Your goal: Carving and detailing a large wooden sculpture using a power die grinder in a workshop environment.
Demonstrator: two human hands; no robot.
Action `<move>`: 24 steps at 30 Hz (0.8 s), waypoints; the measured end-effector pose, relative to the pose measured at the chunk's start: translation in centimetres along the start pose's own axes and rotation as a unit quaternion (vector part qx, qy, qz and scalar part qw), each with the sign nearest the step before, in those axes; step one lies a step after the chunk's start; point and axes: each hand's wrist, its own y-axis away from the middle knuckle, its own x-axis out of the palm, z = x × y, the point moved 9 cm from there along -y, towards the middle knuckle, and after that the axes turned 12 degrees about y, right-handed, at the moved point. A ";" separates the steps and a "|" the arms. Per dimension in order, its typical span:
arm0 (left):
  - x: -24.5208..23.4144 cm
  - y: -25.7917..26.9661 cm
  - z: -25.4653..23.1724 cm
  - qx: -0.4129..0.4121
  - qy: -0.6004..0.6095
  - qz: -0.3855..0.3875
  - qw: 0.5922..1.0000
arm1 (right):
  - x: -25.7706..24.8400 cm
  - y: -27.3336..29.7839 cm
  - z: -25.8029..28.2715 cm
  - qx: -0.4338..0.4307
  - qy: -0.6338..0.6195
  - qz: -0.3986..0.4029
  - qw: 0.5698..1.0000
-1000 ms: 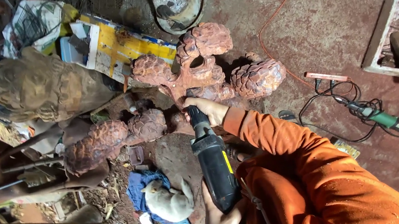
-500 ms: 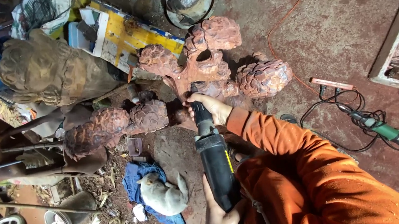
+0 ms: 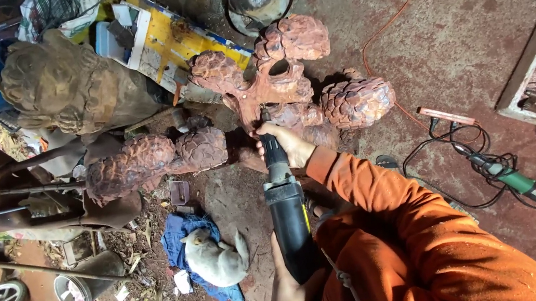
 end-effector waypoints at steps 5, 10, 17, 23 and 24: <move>-0.2 0.0 -0.8 0.013 0.082 0.013 0.996 | 0.6 0.1 0.2 -0.013 0.014 -0.021 1.000; -2.8 0.3 -1.7 0.077 -0.074 0.046 0.993 | 1.7 0.8 0.3 -0.025 -0.020 -0.032 0.999; -7.2 0.2 -0.6 0.055 -0.214 0.027 0.975 | 2.4 0.3 -1.0 -0.020 -0.083 -0.002 0.996; -7.7 1.0 0.9 -0.015 -0.154 0.017 0.988 | 2.8 0.2 -1.5 -0.058 -0.049 -0.003 0.997; -7.7 1.5 1.3 -0.063 -0.081 -0.004 0.995 | 2.5 0.4 -1.6 -0.061 -0.036 -0.018 0.997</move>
